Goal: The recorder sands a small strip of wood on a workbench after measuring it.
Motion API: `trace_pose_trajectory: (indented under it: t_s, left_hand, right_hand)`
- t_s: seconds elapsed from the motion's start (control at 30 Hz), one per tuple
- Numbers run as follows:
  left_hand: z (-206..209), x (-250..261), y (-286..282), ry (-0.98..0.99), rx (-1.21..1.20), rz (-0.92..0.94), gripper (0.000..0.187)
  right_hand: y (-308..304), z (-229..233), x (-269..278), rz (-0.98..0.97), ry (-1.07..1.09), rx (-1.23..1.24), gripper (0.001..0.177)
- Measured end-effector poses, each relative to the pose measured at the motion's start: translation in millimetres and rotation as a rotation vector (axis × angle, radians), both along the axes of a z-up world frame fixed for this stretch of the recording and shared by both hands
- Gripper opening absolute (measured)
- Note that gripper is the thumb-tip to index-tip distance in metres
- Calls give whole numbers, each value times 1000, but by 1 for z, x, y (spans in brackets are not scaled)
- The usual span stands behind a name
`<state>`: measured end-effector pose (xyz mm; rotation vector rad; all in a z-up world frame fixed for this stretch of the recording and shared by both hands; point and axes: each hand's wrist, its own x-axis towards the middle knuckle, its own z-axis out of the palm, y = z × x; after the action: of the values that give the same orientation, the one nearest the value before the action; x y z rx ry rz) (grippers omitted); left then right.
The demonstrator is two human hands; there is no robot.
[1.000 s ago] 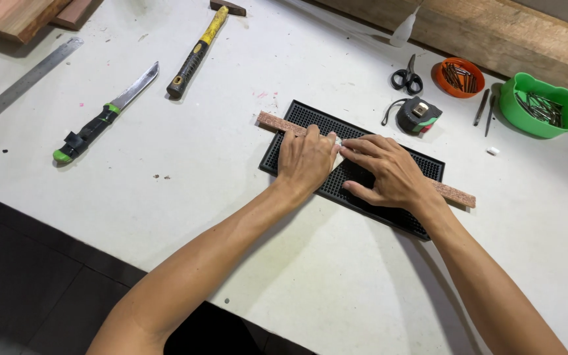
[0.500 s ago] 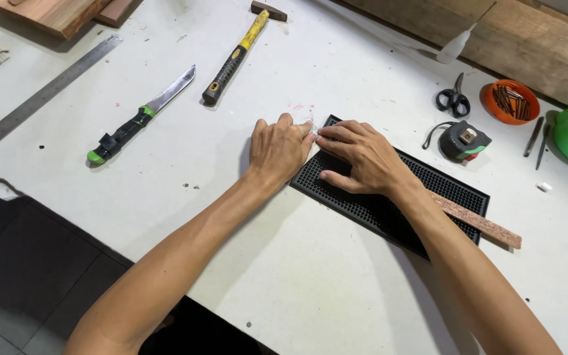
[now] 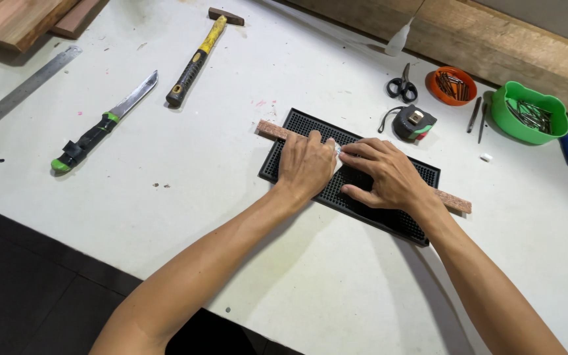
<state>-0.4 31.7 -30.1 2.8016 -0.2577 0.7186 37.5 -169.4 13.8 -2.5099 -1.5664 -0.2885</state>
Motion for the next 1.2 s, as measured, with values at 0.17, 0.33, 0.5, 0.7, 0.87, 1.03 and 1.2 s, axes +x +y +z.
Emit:
trace_pose_trajectory:
  t_s: [0.17, 0.33, 0.5, 0.7, 0.87, 1.03, 1.2]
  left_hand:
    - [10, -3, 6, 20, -5, -18, 23]
    - [11, -6, 44, -19, -24, 12, 21]
    - [17, -9, 91, 12, -117, 94, 23]
    - [14, -8, 104, -31, -141, 106, 25]
    - [17, -7, 74, -30, -126, 60, 24]
    - [20, -6, 22, -39, -101, -18, 24]
    - [22, -4, -31, 4, -80, -101, 22]
  right_hand:
    - [1, -6, -2, -24, -24, -17, 69]
    - [41, -3, 6, 19, -12, 0, 70]
    - [94, 0, 19, 101, 11, 6, 71]
    - [108, -1, 26, 143, 9, 36, 70]
    - [75, -1, 20, 110, -4, 46, 69]
    - [19, 0, 5, 45, -17, 47, 67]
    - [-37, -1, -9, -62, -16, 37, 67]
